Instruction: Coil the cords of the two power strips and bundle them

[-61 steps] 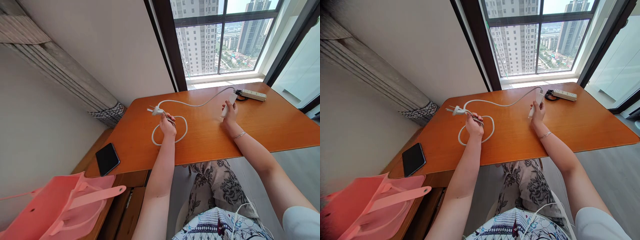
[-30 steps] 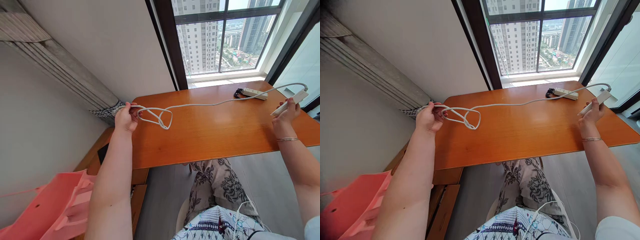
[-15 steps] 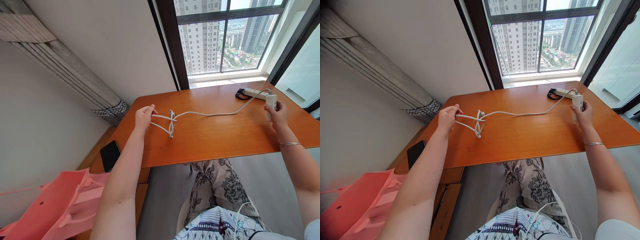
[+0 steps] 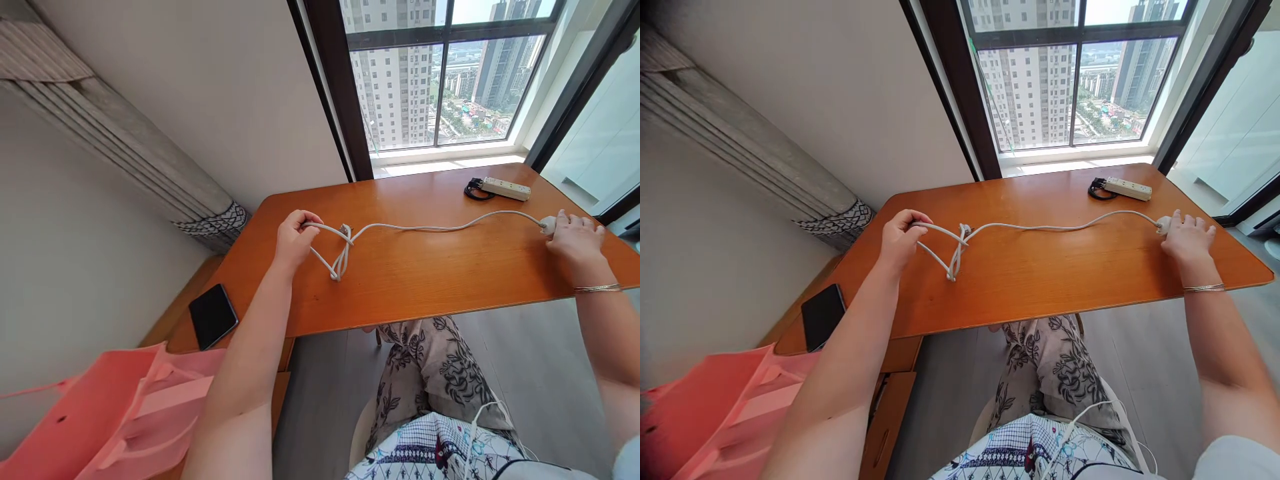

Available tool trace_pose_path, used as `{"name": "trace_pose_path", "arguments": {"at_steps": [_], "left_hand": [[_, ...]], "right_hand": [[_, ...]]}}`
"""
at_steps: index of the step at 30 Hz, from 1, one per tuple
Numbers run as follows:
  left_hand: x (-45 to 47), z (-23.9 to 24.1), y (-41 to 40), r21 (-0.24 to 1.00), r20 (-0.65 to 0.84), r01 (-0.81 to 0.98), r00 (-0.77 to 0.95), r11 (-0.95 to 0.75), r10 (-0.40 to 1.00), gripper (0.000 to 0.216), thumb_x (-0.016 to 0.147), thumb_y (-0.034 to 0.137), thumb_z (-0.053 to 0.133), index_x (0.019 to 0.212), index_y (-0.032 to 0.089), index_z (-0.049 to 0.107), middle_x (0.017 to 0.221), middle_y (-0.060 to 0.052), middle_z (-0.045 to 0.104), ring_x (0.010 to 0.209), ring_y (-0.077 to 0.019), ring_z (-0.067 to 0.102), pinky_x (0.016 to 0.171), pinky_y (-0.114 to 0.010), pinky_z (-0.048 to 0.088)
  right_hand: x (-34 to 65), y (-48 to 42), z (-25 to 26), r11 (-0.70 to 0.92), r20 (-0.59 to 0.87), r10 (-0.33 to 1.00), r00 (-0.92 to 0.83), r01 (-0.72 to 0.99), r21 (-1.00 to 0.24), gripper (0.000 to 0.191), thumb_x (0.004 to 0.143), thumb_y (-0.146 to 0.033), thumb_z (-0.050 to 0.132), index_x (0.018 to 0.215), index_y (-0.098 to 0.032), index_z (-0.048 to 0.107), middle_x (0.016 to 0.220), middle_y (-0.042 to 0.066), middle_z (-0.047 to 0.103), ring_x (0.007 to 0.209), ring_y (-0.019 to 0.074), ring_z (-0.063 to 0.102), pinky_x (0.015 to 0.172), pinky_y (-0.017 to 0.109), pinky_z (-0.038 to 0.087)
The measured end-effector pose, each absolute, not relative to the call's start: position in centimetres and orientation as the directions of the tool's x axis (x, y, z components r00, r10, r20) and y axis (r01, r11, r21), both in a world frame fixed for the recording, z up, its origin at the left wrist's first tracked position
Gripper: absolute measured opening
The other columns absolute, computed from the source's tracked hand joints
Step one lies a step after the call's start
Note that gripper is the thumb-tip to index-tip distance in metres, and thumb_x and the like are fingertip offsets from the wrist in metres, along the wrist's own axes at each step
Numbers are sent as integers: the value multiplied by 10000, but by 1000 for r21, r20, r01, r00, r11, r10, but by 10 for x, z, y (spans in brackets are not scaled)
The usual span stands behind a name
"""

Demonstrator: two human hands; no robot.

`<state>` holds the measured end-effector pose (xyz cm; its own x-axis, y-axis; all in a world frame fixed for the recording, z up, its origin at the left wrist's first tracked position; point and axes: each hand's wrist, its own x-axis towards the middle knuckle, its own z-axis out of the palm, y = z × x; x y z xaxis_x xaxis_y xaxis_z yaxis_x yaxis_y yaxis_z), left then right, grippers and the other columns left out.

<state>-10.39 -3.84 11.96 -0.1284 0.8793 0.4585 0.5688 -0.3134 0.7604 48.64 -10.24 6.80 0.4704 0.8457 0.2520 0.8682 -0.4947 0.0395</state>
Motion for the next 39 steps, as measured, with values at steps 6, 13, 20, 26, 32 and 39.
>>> {"name": "trace_pose_path", "arguments": {"at_steps": [6, 13, 20, 26, 32, 39], "left_hand": [[-82, 125, -49, 658, 551, 631, -30, -412, 834, 125, 642, 123, 546, 686, 212, 623, 753, -15, 630, 721, -168, 569, 699, -316, 487], [-40, 134, -66, 539, 532, 623, 269, -566, 803, 139, 736, 177, 591, 861, 208, 642, 884, -22, 679, 824, -180, 626, 776, -327, 536], [-17, 114, -68, 448, 548, 608, 393, -656, 738, 186, 765, 136, 589, 931, 218, 573, 1065, -72, 680, 1015, -229, 644, 910, -386, 537], [-12, 91, -73, 295, 596, 734, 360, -612, 718, 27, 806, 213, 622, 807, 223, 596, 934, -90, 699, 931, -261, 657, 882, -412, 502], [-1, 82, -78, 349, 149, 878, 295, -329, 944, 351, 967, 434, 531, 1216, 213, 641, 817, -69, 753, 836, -289, 720, 728, -364, 471], [6, 70, -72, 592, 204, 704, 340, -392, 918, 131, 815, 288, 638, 923, 215, 647, 929, -63, 751, 862, -233, 704, 804, -348, 523]], "right_hand": [[405, -90, 81, -98, 290, 949, 127, 989, -113, 843, 879, -460, 718, 1564, -58, 436, 1608, 299, 390, 1549, 476, 257, 1203, 650, 241], [241, -74, 68, 593, 419, 803, -424, 629, -502, 554, 909, -527, 674, 1356, -199, 646, 1380, 162, 662, 1318, 339, 601, 1157, 555, 436], [169, -61, 26, 272, 196, 909, -367, 168, -947, 317, 878, -418, 711, 1104, -197, 713, 920, 37, 757, 877, 209, 712, 896, 386, 564], [173, -58, 16, -6, 34, 953, -302, -132, -991, 255, 849, -320, 712, 1060, -240, 593, 766, -8, 743, 813, 211, 730, 873, 389, 576], [173, -61, 20, -39, 19, 966, -256, -219, -975, 406, 827, -321, 734, 1151, -260, 496, 717, -40, 704, 762, 207, 723, 823, 370, 582], [173, -59, 18, -58, -12, 978, -207, -216, -975, 404, 830, -390, 729, 1143, -272, 504, 747, -54, 660, 660, 157, 668, 603, 279, 547]]}}
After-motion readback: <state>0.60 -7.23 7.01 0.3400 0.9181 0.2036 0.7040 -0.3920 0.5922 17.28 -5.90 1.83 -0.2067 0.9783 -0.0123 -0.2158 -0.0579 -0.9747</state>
